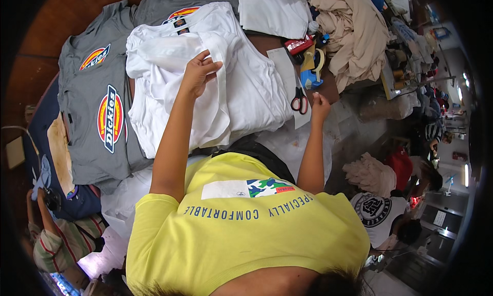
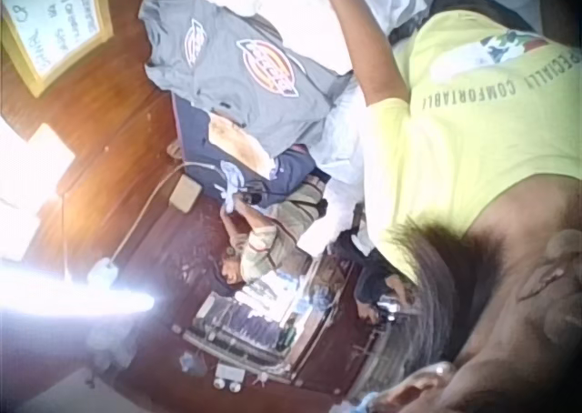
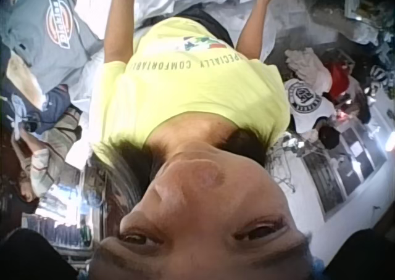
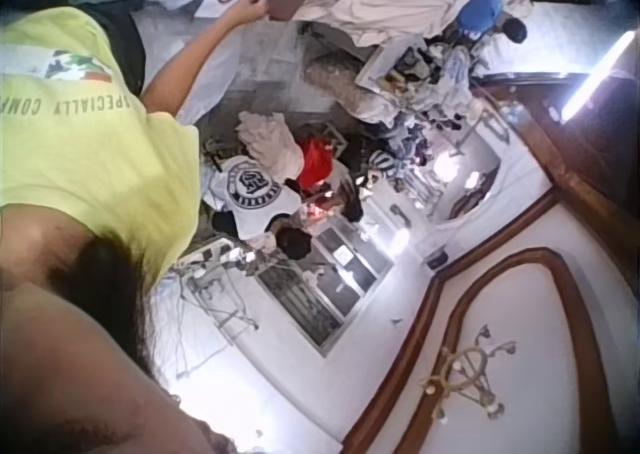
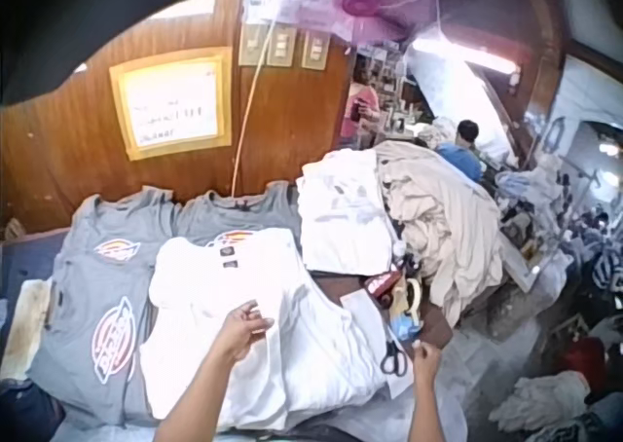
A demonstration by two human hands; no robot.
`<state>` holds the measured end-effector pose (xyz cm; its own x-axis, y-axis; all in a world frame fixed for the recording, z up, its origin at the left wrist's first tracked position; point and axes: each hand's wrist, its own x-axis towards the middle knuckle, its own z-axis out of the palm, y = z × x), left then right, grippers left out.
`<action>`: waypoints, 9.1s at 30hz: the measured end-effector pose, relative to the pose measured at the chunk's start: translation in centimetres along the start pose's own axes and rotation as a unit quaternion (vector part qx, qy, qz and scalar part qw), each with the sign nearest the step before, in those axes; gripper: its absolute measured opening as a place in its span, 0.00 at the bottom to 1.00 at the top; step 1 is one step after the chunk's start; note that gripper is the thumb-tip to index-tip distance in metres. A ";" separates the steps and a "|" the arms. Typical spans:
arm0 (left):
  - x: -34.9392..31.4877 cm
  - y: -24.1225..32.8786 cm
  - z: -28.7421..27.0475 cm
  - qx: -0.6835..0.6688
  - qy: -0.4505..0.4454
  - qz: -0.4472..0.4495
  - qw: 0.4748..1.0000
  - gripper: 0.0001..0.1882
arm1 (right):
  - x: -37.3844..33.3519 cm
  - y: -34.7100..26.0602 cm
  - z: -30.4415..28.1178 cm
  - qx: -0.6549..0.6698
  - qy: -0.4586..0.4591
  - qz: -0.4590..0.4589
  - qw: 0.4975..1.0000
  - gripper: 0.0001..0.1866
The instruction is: The person uses shears to cut loose threads from white shirts, unfolds and refolds several shirts to check them, and places a stack of red shirts into a large plastic bag.
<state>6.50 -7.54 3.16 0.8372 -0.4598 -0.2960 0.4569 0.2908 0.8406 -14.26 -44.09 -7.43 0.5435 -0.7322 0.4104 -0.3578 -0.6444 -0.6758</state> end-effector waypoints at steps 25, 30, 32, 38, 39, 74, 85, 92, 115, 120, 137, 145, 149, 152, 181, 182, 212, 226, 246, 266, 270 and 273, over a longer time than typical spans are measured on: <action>-5.4 2.6 0.0 0.002 -0.027 0.038 0.999 0.23 | -5.3 -30.6 7.5 0.552 -0.387 0.214 0.707 0.21; -6.2 2.3 -0.5 0.013 -0.030 0.062 0.998 0.24 | -5.5 -31.0 7.4 0.516 -0.406 0.185 0.731 0.17; -6.4 2.1 -0.4 0.010 -0.032 0.072 0.997 0.24 | -5.4 -30.9 7.5 0.494 -0.411 0.172 0.747 0.15; -7.8 2.0 0.3 -0.001 -0.029 0.092 0.995 0.25 | -4.9 -30.5 7.2 0.432 -0.465 0.125 0.763 0.19; -8.3 2.2 0.8 -0.013 -0.028 0.097 0.995 0.25 | -4.9 -30.2 7.2 0.433 -0.484 0.143 0.747 0.21; -22.1 -0.8 -7.5 0.228 -0.278 -0.200 0.912 0.10 | 0.1 -14.8 -9.4 0.033 -0.719 -0.046 0.693 0.13; -13.7 -4.3 -9.9 0.666 0.389 0.143 0.621 0.17 | -5.3 -17.4 4.4 -0.076 -0.356 -0.041 0.931 0.27; -21.3 -6.9 -10.5 0.554 0.290 0.112 0.772 0.12 | -3.5 -13.9 -0.1 -0.162 -0.508 -0.071 0.843 0.20; -17.0 2.1 -10.5 0.054 0.191 0.087 0.976 0.14 | -2.8 -20.1 1.5 0.504 -0.480 0.245 0.675 0.30; -18.2 5.7 -11.9 0.229 0.197 0.234 0.924 0.12 | 2.9 -19.3 -2.2 0.474 -0.450 0.083 0.752 0.20; -7.6 -4.1 -9.0 0.717 0.128 0.322 0.604 0.18 | -7.3 -23.7 12.7 0.073 -0.348 -0.420 0.835 0.26; -8.0 -4.1 -11.1 0.788 0.159 0.159 0.573 0.34 | -8.0 -21.9 11.7 -0.102 -0.367 -0.420 0.824 0.29; -7.5 -2.8 -12.6 0.799 0.226 0.149 0.537 0.35 | -6.4 -21.1 11.7 -0.153 -0.330 -0.413 0.835 0.29; -7.1 -2.8 -13.4 0.768 0.250 0.170 0.565 0.35 | -5.7 -20.9 12.2 -0.165 -0.296 -0.409 0.847 0.27; -3.3 0.1 -12.5 0.730 0.204 0.234 0.609 0.12 | 3.0 -20.6 15.2 0.038 -0.408 -0.264 0.873 0.11; -3.7 0.0 -12.6 0.737 0.195 0.248 0.597 0.12 | 3.2 -20.5 15.1 0.047 -0.414 -0.264 0.870 0.11; -15.5 -6.6 -9.2 0.724 0.241 0.270 0.587 0.16 | -1.5 -15.6 8.6 0.046 -0.218 -0.477 0.850 0.09; -16.6 -8.4 -10.2 0.678 0.290 0.318 0.595 0.12 | -2.0 -15.1 8.7 0.039 -0.203 -0.473 0.856 0.12; -5.1 -1.4 -5.9 0.591 0.338 0.369 0.632 0.21 | -0.6 -14.9 6.9 0.272 -0.251 -0.056 0.927 0.16; 12.1 -3.7 5.8 0.614 -0.146 0.231 0.740 0.14 | -15.6 -2.7 -0.3 0.277 -0.407 0.178 0.852 0.18; 10.2 -1.0 5.4 0.529 -0.102 0.176 0.824 0.14 | -15.7 -2.8 -1.1 0.373 -0.405 0.240 0.799 0.13; 9.6 0.4 3.8 0.493 -0.107 0.179 0.844 0.11 | -15.0 -4.8 -3.3 0.389 -0.312 0.246 0.831 0.11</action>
<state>13.60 -15.03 2.33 0.7475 -0.6618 0.0573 -0.3750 -0.3491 0.8588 -23.18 -30.70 -8.33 0.8518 -0.4510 -0.2664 -0.1862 0.2148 -0.9587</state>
